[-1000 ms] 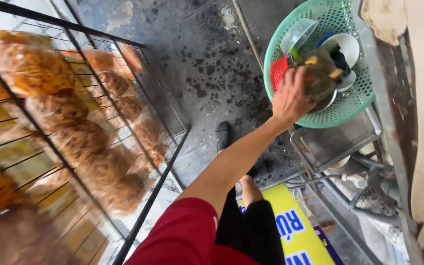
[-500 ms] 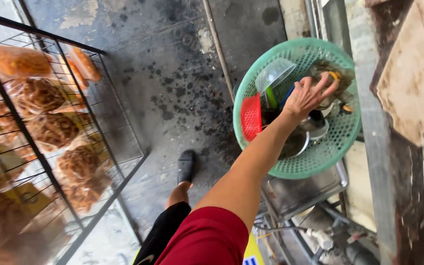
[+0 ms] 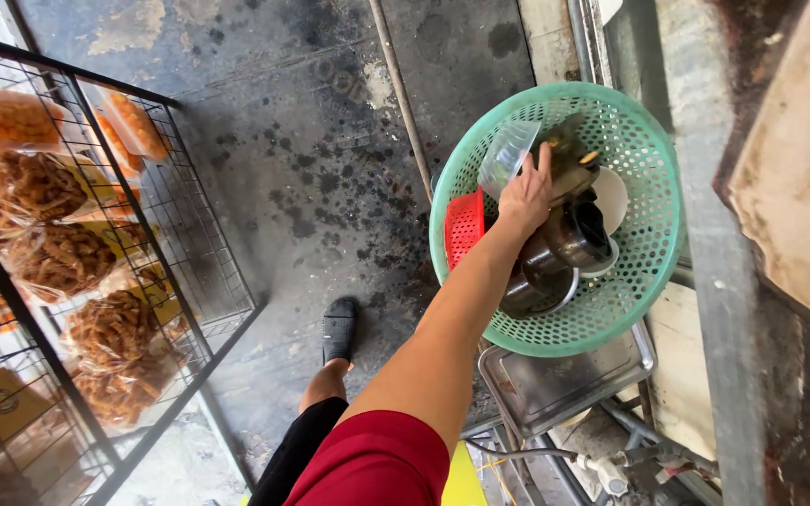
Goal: Washing and rinsing various components of a blender or juicer in a kitchen sink.
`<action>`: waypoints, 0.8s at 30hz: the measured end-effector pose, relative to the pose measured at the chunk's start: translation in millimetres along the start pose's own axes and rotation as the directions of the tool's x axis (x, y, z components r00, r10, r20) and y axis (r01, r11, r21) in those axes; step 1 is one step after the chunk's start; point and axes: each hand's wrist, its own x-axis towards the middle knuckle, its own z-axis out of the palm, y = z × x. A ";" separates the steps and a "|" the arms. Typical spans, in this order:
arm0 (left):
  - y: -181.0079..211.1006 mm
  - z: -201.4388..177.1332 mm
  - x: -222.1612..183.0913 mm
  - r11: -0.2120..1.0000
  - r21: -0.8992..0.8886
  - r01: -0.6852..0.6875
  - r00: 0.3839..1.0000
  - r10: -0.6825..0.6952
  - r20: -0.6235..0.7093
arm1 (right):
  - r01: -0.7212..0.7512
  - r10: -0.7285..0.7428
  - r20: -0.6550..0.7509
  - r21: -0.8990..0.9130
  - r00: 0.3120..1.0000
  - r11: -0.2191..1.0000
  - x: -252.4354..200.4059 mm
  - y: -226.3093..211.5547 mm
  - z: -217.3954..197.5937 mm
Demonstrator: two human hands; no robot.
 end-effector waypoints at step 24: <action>296.8 -392.7 -386.5 0.581 -0.627 -0.520 0.810 0.567 -0.146 | -0.793 0.828 -0.012 0.282 0.560 0.540 -249.7 -256.9 -209.3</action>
